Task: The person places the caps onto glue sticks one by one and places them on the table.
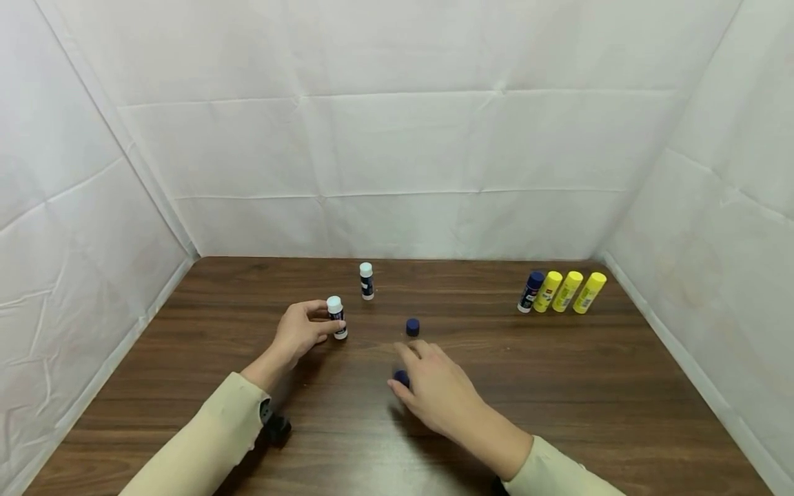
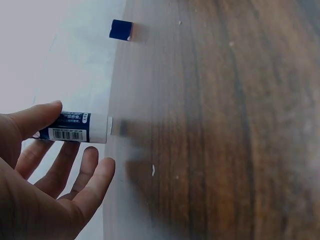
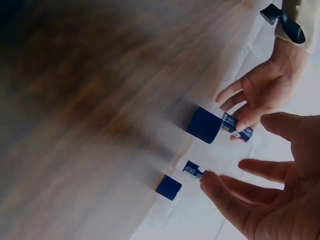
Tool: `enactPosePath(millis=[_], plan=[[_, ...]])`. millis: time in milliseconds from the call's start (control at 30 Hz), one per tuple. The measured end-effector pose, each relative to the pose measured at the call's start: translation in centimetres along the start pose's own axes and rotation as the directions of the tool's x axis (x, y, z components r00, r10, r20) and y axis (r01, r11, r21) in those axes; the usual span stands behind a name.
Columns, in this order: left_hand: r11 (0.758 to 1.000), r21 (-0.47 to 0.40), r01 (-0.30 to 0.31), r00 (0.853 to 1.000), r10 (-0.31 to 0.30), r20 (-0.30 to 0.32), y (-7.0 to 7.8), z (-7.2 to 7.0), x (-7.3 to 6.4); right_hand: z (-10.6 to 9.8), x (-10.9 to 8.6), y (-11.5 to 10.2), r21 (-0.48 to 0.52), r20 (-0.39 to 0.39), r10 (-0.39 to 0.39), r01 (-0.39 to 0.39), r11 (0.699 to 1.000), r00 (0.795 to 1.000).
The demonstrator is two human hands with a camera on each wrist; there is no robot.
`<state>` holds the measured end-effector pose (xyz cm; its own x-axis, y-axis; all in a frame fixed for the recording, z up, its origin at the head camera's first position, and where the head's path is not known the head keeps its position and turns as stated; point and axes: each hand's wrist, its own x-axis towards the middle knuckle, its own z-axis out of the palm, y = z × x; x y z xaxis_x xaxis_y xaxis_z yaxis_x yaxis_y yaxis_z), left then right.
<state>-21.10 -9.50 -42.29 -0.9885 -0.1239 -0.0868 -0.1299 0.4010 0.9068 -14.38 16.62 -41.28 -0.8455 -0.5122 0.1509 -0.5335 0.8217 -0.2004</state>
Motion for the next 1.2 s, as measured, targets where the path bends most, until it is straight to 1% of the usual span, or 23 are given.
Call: enactPosePath(millis=[167,333,433,533,633,833,933,1067,1200], plan=[[1.0,-0.007,-0.025,1.0,0.025,-0.02,0.0,-0.3,-0.6,0.2,0.4,-0.1,0.023,0.06,-0.019,0.018,1.0,0.998],[0.998,-0.038,-0.055,0.998,0.054,-0.034,0.3,-0.7,-1.2,0.3,0.8,0.0,0.021,0.127,-0.049,0.047,0.999,0.991],[0.996,-0.043,-0.073,0.997,0.072,-0.038,0.5,-0.9,-1.7,0.4,0.9,-0.1,0.02,0.144,-0.069,0.067,0.998,0.987],[0.995,-0.036,-0.095,0.995,0.094,-0.042,0.8,-1.1,-2.2,0.4,1.0,-0.1,0.015,0.141,-0.084,0.082,0.996,0.986],[0.991,-0.009,-0.134,0.99,0.133,-0.045,1.2,-1.3,-2.7,0.5,1.0,-0.1,0.009,0.137,-0.09,0.09,0.996,0.987],[0.974,0.07,-0.216,0.975,0.219,-0.039,2.0,-1.8,-4.1,0.7,1.2,0.0,-0.001,0.135,-0.11,0.111,0.994,0.985],[0.965,0.089,-0.247,0.968,0.251,-0.032,2.3,-1.9,-4.8,0.9,1.1,0.0,-0.001,0.13,-0.118,0.119,0.993,0.984],[0.956,0.098,-0.277,0.959,0.281,-0.03,2.6,-2.0,-5.5,0.9,1.0,0.0,0.002,0.125,-0.116,0.117,0.993,0.985],[0.954,0.097,-0.282,0.958,0.286,-0.029,2.7,-2.0,-6.0,0.8,1.0,0.0,0.007,0.122,-0.113,0.114,0.994,0.986]])
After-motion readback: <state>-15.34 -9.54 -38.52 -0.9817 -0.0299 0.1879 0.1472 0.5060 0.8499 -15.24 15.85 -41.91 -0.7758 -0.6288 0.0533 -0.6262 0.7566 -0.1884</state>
